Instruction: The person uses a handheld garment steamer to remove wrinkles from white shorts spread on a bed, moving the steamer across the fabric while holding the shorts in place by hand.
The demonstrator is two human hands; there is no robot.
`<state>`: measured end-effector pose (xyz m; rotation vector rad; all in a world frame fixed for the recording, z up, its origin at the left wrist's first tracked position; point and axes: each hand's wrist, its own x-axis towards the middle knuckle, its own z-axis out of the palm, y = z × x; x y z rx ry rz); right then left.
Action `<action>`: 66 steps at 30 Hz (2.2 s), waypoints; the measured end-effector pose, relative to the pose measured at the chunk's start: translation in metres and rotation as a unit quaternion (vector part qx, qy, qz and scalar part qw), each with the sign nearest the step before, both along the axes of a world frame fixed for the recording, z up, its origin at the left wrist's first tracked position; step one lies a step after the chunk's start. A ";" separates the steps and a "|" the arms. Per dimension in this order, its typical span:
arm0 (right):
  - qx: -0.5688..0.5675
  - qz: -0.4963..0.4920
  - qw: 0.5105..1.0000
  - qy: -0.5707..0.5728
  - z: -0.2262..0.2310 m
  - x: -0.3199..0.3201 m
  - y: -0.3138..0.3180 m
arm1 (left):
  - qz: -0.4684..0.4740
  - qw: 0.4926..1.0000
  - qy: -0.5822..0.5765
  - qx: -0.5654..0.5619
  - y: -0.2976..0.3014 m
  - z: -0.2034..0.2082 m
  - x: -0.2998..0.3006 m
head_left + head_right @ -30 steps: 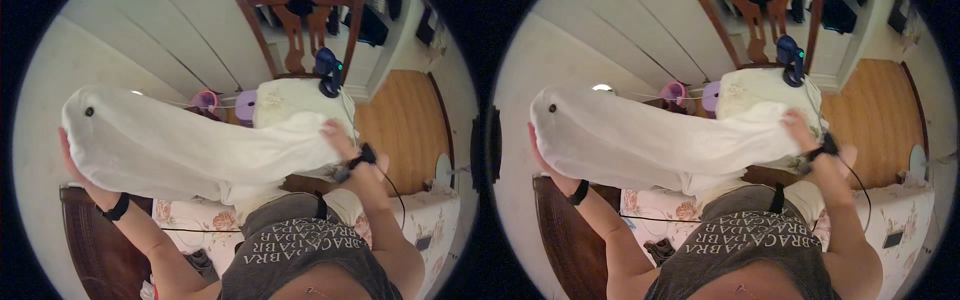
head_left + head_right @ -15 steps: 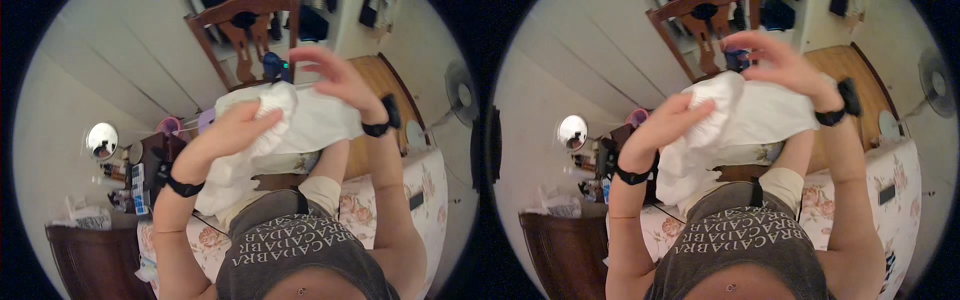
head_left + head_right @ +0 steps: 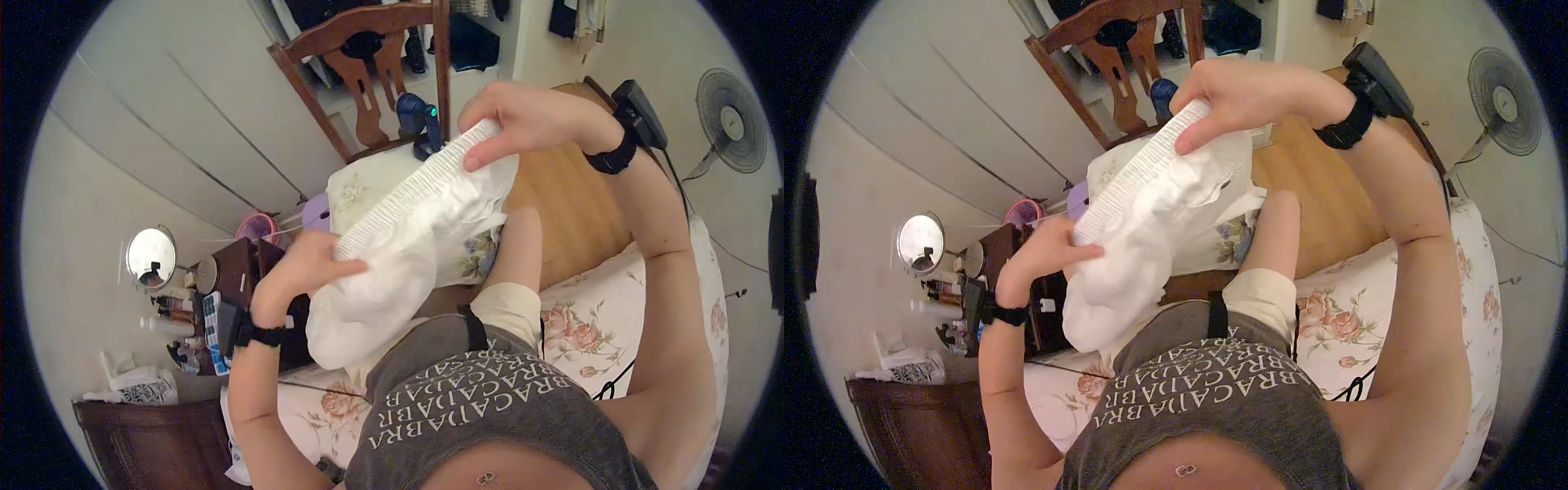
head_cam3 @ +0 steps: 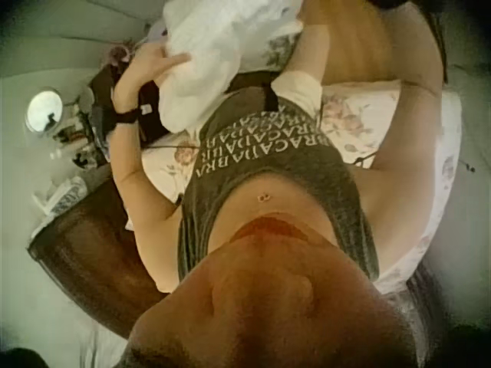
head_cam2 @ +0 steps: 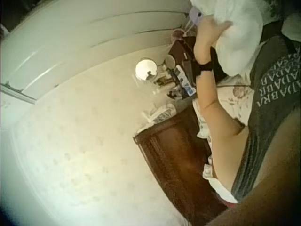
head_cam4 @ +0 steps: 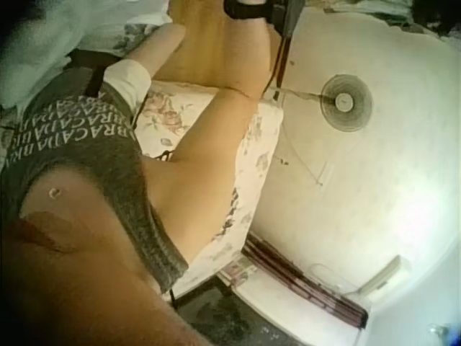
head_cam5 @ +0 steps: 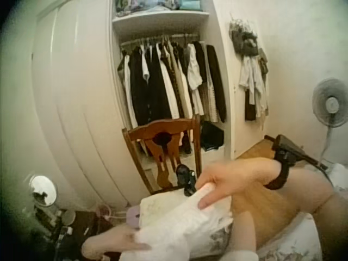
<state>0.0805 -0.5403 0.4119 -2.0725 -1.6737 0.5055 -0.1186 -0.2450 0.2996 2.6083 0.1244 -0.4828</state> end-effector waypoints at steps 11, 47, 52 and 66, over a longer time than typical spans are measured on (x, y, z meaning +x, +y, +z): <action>0.241 -0.097 0.833 -0.489 0.019 0.018 -0.006 | 0.081 0.658 -0.645 0.379 0.027 0.108 -0.008; 0.413 -0.736 0.527 -0.099 -0.009 -0.053 -0.444 | -0.493 0.612 -0.182 -0.591 -0.354 0.058 0.046; 0.450 -0.667 0.593 -0.019 -0.011 0.014 -0.352 | -0.269 0.717 -0.188 -0.615 -0.324 0.010 0.072; 0.143 -0.117 0.982 -0.024 -0.279 0.064 0.153 | 0.437 0.827 -0.181 -0.305 0.052 -0.112 -0.026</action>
